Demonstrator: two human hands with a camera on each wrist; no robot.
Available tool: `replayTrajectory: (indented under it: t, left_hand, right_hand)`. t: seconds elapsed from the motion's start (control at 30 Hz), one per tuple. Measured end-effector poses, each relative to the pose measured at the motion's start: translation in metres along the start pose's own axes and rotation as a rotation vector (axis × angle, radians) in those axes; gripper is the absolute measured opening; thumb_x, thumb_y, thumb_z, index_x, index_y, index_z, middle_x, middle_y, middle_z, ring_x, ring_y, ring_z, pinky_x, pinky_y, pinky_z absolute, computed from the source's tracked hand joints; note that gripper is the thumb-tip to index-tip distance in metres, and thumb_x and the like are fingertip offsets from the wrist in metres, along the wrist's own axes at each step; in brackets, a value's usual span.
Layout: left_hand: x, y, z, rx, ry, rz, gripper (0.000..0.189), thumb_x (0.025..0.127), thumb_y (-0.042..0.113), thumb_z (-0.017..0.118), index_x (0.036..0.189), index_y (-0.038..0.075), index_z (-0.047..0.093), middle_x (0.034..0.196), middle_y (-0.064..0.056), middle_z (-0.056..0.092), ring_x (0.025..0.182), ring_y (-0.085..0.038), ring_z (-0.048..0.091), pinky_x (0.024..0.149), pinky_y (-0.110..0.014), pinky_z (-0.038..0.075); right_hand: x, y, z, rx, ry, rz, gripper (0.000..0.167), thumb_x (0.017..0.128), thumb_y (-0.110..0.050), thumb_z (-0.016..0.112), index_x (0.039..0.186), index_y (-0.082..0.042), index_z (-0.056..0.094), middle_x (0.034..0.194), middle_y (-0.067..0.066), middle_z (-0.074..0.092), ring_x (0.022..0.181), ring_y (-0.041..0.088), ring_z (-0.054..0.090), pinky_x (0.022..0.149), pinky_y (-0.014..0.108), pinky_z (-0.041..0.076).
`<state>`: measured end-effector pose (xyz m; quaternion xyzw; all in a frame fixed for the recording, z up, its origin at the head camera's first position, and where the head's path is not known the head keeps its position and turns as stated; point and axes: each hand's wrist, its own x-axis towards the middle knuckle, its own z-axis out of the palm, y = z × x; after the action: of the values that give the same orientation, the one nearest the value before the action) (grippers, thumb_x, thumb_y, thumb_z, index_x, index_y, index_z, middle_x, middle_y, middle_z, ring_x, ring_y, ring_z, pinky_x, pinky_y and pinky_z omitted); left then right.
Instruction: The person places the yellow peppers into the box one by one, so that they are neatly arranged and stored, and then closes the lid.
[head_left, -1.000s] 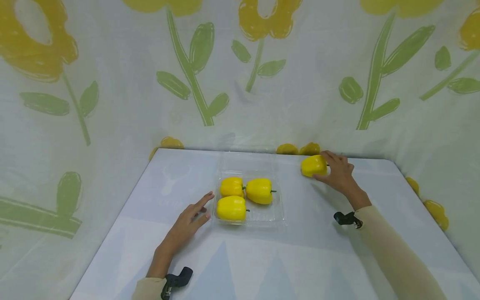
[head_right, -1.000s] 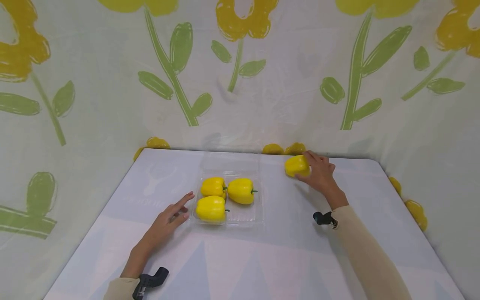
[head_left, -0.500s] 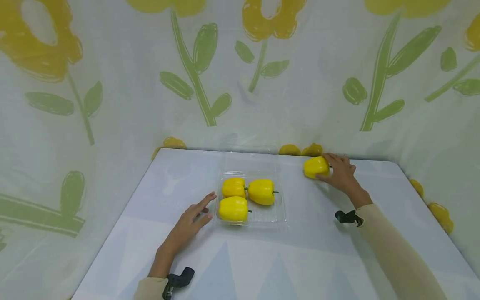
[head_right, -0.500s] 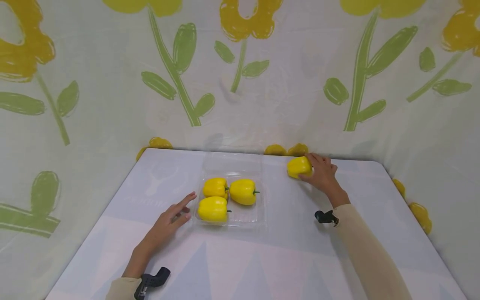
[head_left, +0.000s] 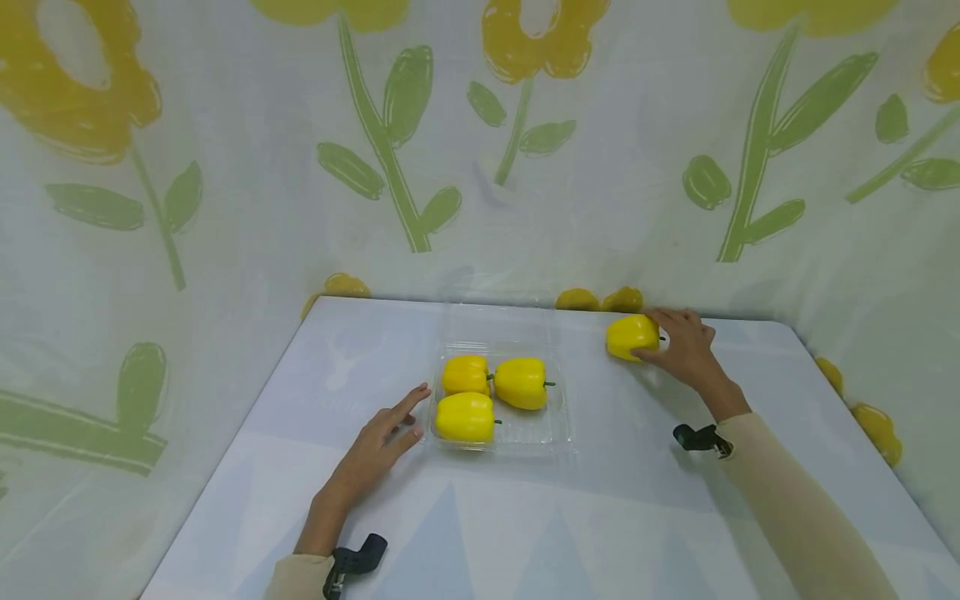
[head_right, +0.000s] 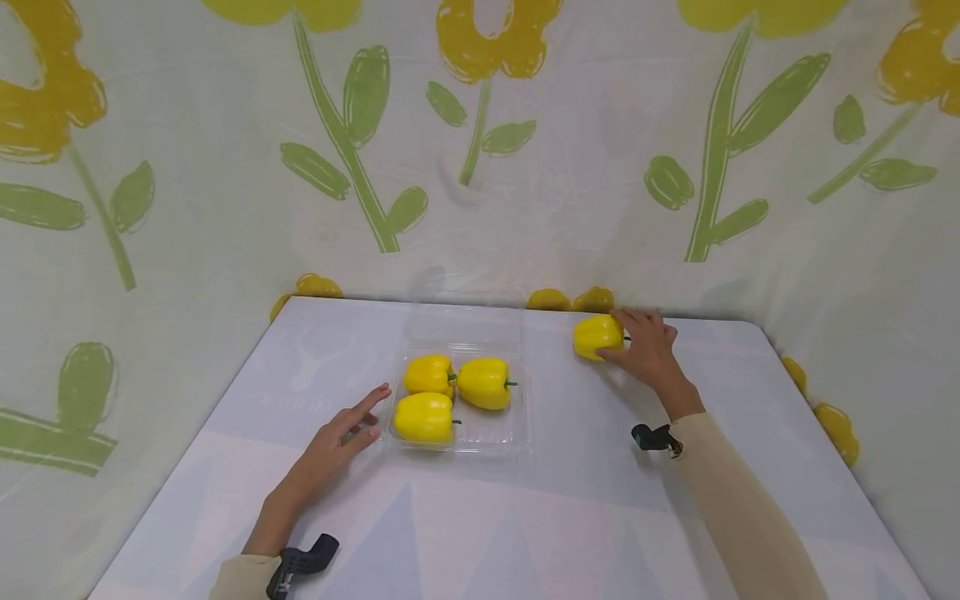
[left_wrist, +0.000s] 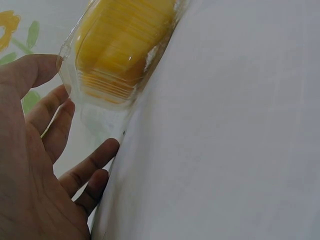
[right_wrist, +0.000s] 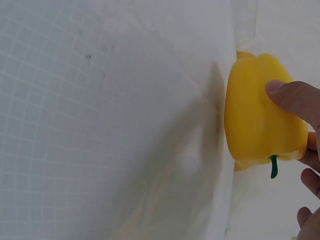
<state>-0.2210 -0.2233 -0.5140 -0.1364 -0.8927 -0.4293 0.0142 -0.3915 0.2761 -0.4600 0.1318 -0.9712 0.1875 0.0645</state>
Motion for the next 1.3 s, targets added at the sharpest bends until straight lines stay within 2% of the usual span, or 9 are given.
replayTrajectory:
  t: [0.37, 0.7, 1.0, 1.3]
  left_hand:
    - [0.000, -0.002, 0.000, -0.009, 0.000, 0.009, 0.058, 0.102, 0.036, 0.056, 0.156, 0.034, 0.036, 0.155, 0.018, 0.038, 0.117, -0.018, 0.052, 0.097, -0.056, 0.039]
    - [-0.001, -0.004, 0.001, 0.004, -0.005, -0.011, 0.058, 0.102, 0.042, 0.054, 0.156, 0.038, 0.033, 0.154, 0.017, 0.040, 0.118, -0.018, 0.052, 0.098, -0.056, 0.040]
    - [-0.002, -0.002, 0.000, -0.001, 0.005, -0.003, 0.057, 0.102, 0.040, 0.055, 0.156, 0.036, 0.035, 0.152, 0.014, 0.044, 0.115, -0.018, 0.052, 0.097, -0.054, 0.041]
    - [-0.003, -0.001, 0.000, -0.004, 0.005, 0.000, 0.058, 0.102, 0.039, 0.055, 0.156, 0.039, 0.034, 0.153, 0.012, 0.043, 0.117, -0.019, 0.052, 0.097, -0.055, 0.040]
  right_hand:
    - [-0.021, -0.007, -0.005, 0.045, 0.082, -0.030, 0.078, 0.084, -0.042, 0.081, 0.141, 0.000, 0.049, 0.143, 0.026, 0.046, 0.129, 0.047, 0.026, 0.090, 0.067, 0.018]
    - [-0.040, -0.022, -0.011, 0.052, 0.103, -0.011, 0.075, 0.084, -0.043, 0.081, 0.139, -0.001, 0.052, 0.142, 0.025, 0.048, 0.129, 0.048, 0.028, 0.093, 0.067, 0.017]
    - [-0.050, -0.039, -0.017, 0.087, 0.159, -0.073, 0.071, 0.081, -0.039, 0.084, 0.136, -0.003, 0.055, 0.139, 0.023, 0.052, 0.127, 0.046, 0.033, 0.090, 0.067, 0.019]
    - [-0.062, -0.056, -0.016, 0.130, 0.210, -0.142, 0.069, 0.077, -0.033, 0.087, 0.132, -0.003, 0.058, 0.134, 0.022, 0.055, 0.122, 0.044, 0.037, 0.088, 0.065, 0.021]
